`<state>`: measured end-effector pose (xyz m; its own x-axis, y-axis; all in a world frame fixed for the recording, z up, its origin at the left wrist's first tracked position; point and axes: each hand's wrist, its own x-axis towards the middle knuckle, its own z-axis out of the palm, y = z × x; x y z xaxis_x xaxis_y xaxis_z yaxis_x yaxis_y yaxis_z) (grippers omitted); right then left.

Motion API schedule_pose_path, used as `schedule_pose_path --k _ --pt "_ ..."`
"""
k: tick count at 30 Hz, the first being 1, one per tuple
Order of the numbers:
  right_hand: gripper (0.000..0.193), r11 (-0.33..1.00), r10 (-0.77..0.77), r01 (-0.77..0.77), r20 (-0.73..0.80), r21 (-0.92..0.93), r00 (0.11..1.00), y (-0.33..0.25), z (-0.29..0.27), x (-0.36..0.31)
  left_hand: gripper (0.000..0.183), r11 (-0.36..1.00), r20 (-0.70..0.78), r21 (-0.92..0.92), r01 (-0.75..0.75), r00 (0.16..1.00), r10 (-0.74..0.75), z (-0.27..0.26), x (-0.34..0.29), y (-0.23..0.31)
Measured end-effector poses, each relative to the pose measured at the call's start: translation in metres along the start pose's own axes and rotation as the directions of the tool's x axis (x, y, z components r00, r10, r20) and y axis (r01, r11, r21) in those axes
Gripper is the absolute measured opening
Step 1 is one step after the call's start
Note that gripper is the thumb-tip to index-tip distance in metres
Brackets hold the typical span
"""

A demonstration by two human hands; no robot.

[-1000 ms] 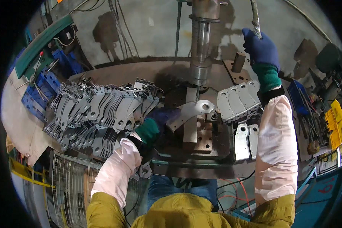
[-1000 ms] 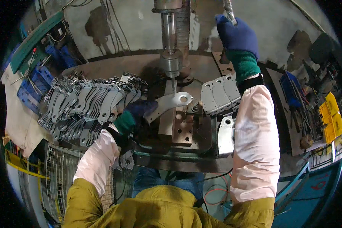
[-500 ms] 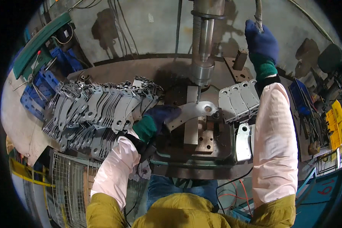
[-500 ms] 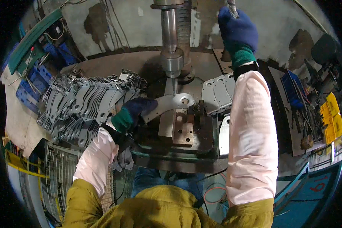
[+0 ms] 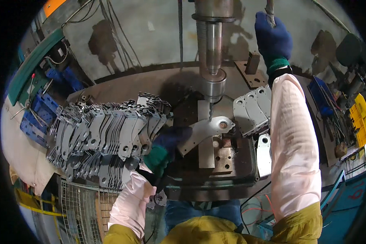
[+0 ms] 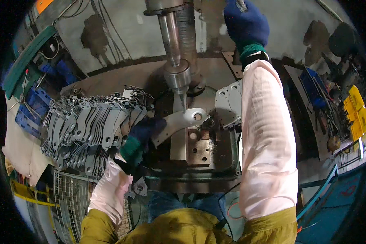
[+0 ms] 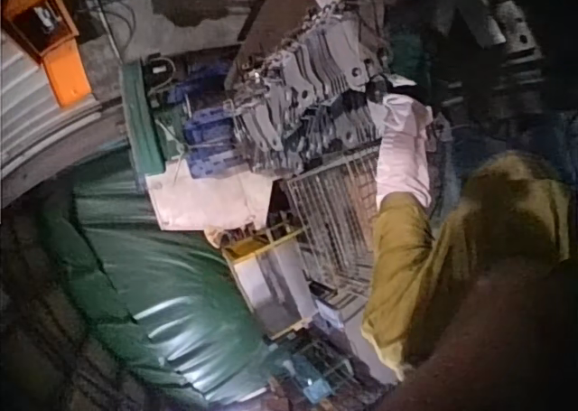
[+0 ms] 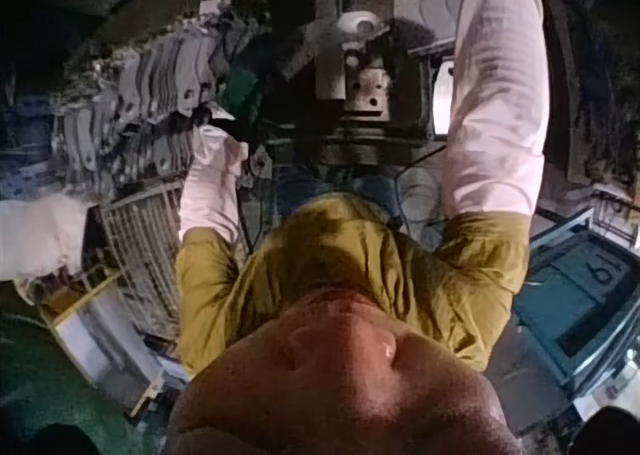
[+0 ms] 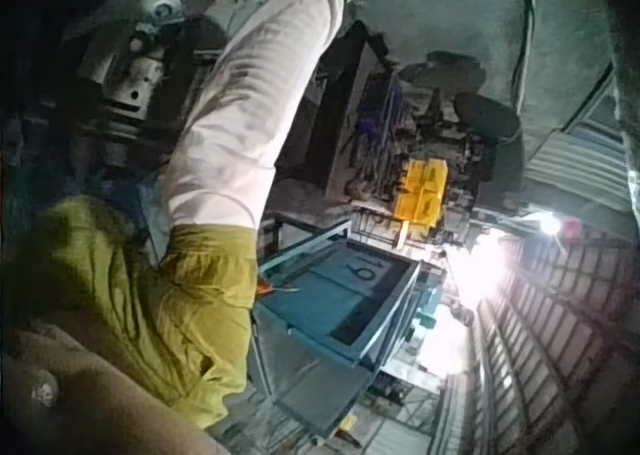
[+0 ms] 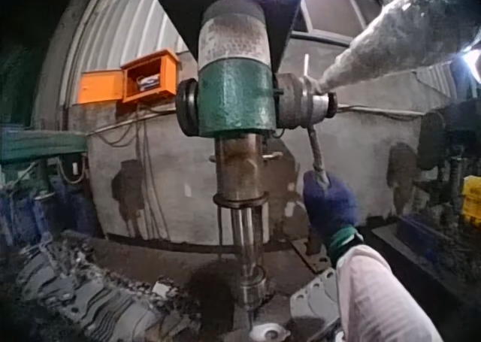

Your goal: Operating a manual punching press to process metal plates on a fabrication floor.

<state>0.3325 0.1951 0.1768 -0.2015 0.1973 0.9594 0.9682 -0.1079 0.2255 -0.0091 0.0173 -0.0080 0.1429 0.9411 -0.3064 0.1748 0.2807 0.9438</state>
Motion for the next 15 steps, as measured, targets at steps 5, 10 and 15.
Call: schedule_pose_path --k 5,10,15 --pt "0.021 0.975 0.130 -0.111 -0.090 0.192 0.987 -0.007 0.002 0.001 0.036 0.999 0.003 -0.009 -0.033 0.999 0.033 -0.005 -0.005 -0.006" --pt "0.020 0.953 0.207 -0.184 -0.074 0.240 0.975 -0.001 0.012 0.003 0.036 0.999 0.004 -0.013 -0.050 0.999 0.050 -0.005 -0.005 -0.008" --pt "0.016 0.943 0.246 -0.237 -0.013 0.232 0.969 -0.007 0.006 0.009 0.036 0.999 -0.015 -0.012 -0.053 0.999 0.053 -0.007 -0.008 -0.007"
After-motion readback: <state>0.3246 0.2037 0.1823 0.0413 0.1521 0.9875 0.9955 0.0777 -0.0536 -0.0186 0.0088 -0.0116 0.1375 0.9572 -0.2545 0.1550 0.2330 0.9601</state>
